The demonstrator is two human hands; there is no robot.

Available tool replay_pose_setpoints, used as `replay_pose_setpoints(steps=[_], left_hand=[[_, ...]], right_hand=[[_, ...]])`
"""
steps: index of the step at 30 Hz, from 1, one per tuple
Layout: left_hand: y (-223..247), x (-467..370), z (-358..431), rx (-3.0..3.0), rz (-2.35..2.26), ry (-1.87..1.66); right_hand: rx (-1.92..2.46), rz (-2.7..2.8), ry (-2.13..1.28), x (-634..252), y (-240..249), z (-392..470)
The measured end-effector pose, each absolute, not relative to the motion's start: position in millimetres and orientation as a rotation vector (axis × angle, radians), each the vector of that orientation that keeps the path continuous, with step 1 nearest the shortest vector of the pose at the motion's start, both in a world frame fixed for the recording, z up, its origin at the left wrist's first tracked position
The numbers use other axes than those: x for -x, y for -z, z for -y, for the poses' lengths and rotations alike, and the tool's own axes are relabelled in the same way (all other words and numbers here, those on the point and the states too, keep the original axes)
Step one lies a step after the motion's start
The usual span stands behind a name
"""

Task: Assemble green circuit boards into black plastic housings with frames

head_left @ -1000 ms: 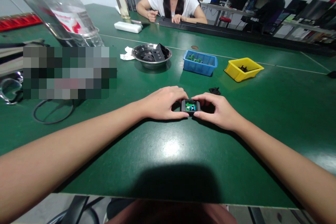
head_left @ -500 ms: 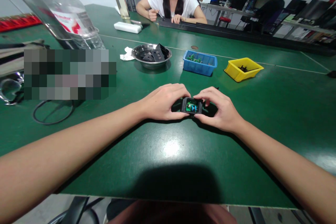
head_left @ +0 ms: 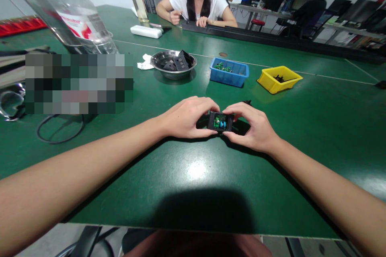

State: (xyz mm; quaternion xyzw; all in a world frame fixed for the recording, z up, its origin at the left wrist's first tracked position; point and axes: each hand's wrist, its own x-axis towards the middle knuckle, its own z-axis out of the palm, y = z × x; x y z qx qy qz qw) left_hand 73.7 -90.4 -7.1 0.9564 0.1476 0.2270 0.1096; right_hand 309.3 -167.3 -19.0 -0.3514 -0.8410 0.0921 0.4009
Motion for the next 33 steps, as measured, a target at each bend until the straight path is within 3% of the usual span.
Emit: replay_pose_setpoints(steps=[25, 33], left_hand=[[6.2, -73.2, 91.0, -2.741, -0.437, -0.657], [7.6, -73.6, 87.1, -2.789, -0.479, -0.562]], right_hand=[[0.9, 2.115, -0.308, -308.7, 19.7, 168.0], [1.432, 1.582, -0.02, -325.6, 25.8, 152.7]])
